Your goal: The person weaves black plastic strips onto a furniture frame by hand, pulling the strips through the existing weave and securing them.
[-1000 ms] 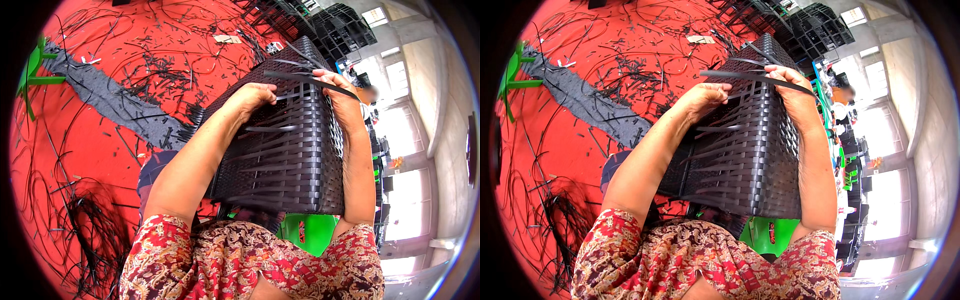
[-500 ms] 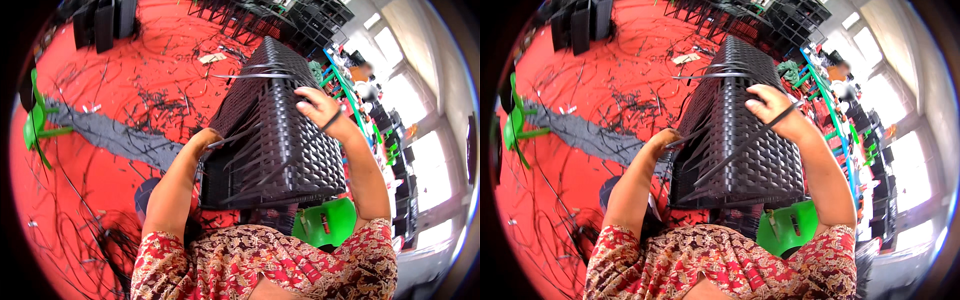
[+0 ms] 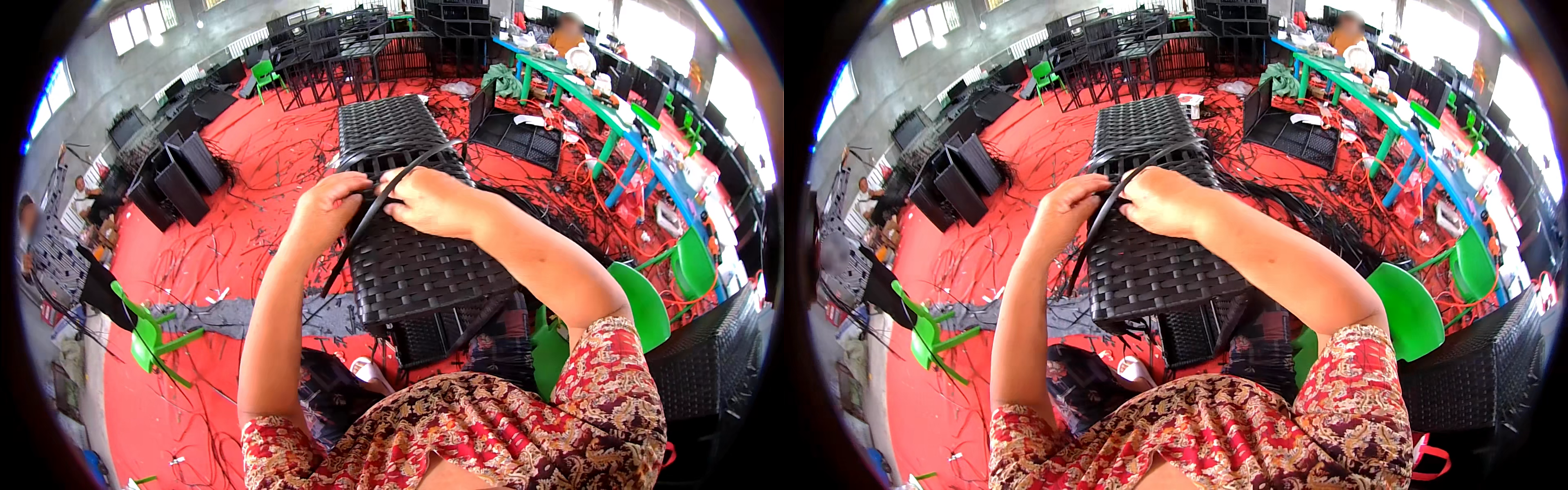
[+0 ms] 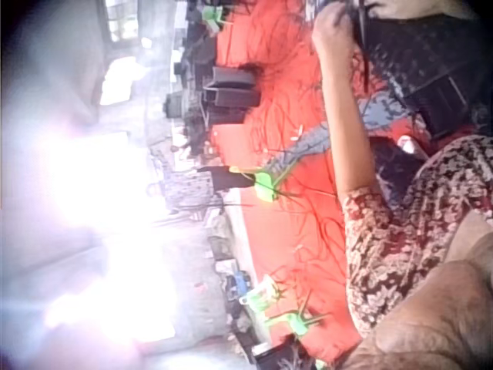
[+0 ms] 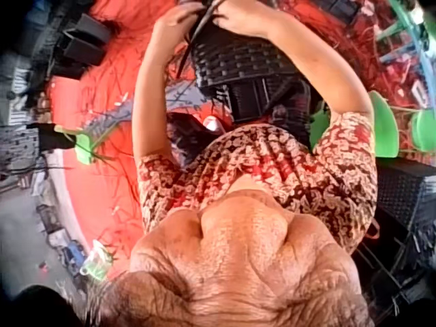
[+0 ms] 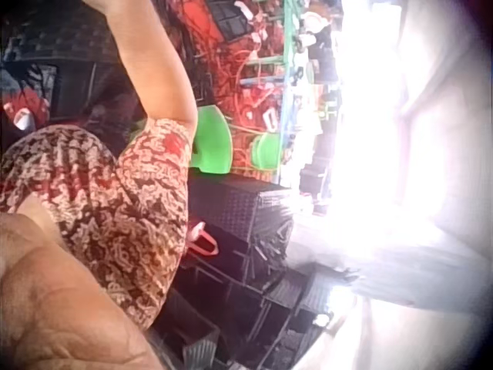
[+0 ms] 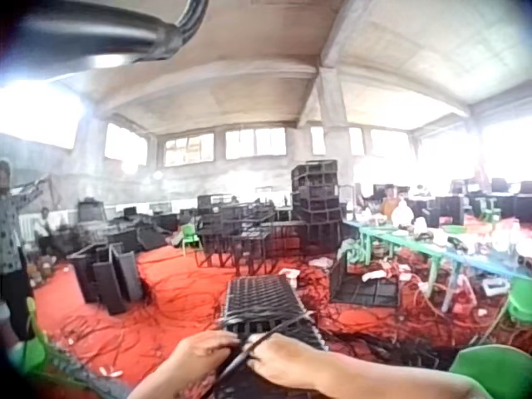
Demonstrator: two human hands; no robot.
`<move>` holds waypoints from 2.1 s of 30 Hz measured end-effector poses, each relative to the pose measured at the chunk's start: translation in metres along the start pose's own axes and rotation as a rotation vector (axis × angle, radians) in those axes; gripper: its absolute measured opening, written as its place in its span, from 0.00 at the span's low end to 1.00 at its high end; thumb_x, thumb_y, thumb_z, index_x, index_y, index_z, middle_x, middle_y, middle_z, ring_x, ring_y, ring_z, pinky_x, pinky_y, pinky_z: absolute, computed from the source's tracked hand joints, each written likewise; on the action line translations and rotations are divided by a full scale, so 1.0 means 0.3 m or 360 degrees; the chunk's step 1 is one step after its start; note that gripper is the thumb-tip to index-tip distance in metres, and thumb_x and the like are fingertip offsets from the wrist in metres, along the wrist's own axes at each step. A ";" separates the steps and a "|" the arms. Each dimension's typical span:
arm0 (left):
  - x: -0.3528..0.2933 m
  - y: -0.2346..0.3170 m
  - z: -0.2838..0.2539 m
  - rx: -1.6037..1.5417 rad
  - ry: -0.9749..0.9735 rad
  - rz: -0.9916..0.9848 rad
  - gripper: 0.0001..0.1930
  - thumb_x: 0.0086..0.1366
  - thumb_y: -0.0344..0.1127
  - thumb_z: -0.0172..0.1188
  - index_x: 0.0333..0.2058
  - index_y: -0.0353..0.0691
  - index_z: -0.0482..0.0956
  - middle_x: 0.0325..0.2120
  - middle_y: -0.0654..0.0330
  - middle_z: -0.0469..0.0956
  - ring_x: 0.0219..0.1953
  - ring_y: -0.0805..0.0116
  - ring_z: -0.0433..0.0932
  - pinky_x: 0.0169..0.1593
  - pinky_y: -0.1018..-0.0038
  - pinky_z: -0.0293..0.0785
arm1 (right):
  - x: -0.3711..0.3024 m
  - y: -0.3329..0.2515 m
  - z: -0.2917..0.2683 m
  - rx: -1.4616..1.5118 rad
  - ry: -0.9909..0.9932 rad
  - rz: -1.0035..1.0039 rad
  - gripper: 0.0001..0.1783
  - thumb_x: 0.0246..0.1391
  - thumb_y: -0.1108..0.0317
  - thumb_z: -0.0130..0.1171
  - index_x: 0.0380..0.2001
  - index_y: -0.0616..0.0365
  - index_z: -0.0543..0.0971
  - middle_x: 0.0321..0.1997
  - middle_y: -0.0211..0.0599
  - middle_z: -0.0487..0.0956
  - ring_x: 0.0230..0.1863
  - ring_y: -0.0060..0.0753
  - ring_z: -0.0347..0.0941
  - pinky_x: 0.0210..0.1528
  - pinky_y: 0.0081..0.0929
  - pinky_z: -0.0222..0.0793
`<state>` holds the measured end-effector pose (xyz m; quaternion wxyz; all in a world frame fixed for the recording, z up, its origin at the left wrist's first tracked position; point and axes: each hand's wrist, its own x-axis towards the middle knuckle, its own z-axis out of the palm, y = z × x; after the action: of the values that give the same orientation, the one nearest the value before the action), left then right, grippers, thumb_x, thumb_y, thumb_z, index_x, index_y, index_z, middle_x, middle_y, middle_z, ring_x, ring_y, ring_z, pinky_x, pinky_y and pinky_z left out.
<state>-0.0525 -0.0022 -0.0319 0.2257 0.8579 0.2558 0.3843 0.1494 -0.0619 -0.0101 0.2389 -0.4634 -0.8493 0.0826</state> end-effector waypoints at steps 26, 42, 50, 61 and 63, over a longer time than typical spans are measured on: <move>0.371 0.084 -0.118 -0.1940 -0.1027 -0.0670 0.42 0.63 0.68 0.26 0.52 0.30 0.66 0.36 0.46 0.78 0.30 0.57 0.81 0.29 0.70 0.80 | -0.018 0.309 -0.108 0.2211 0.0421 -0.0010 0.09 0.50 0.65 0.62 0.23 0.52 0.72 0.24 0.24 0.75 0.26 0.17 0.69 0.31 0.17 0.63; 0.346 0.113 -0.017 -0.1144 -0.0270 -0.0454 0.13 0.63 0.40 0.52 0.27 0.35 0.77 0.25 0.57 0.78 0.24 0.70 0.76 0.27 0.77 0.71 | -0.333 0.609 -0.346 0.3199 0.1215 -0.0810 0.12 0.61 0.64 0.48 0.43 0.59 0.72 0.23 0.23 0.67 0.29 0.21 0.66 0.47 0.35 0.66; 0.373 0.087 0.096 -0.0246 -0.0656 -0.0288 0.12 0.63 0.37 0.56 0.37 0.34 0.80 0.36 0.61 0.79 0.41 0.74 0.76 0.49 0.77 0.69 | -0.606 0.764 -0.494 0.2976 0.1422 -0.0888 0.13 0.61 0.67 0.45 0.44 0.63 0.72 0.24 0.26 0.66 0.29 0.23 0.65 0.47 0.31 0.64; 0.301 0.029 0.146 -0.0620 -0.0254 -0.0262 0.11 0.65 0.35 0.54 0.36 0.34 0.80 0.35 0.60 0.80 0.39 0.73 0.76 0.49 0.76 0.69 | -0.699 0.767 -0.372 0.3397 0.1593 -0.0913 0.09 0.61 0.66 0.47 0.37 0.62 0.71 0.21 0.23 0.62 0.16 0.13 0.52 0.17 0.15 0.45; 0.288 0.046 0.131 -0.0581 -0.0228 -0.0258 0.11 0.65 0.36 0.53 0.35 0.34 0.81 0.34 0.60 0.80 0.39 0.73 0.76 0.49 0.76 0.69 | -0.672 0.751 -0.289 0.3013 0.1412 -0.0807 0.10 0.61 0.66 0.47 0.39 0.61 0.71 0.18 0.20 0.59 0.15 0.11 0.50 0.17 0.13 0.44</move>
<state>0.0312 0.0326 -0.0004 0.4253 0.8044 0.2334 0.3428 0.4517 -0.1100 -0.0825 0.7976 0.1110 -0.3491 0.4792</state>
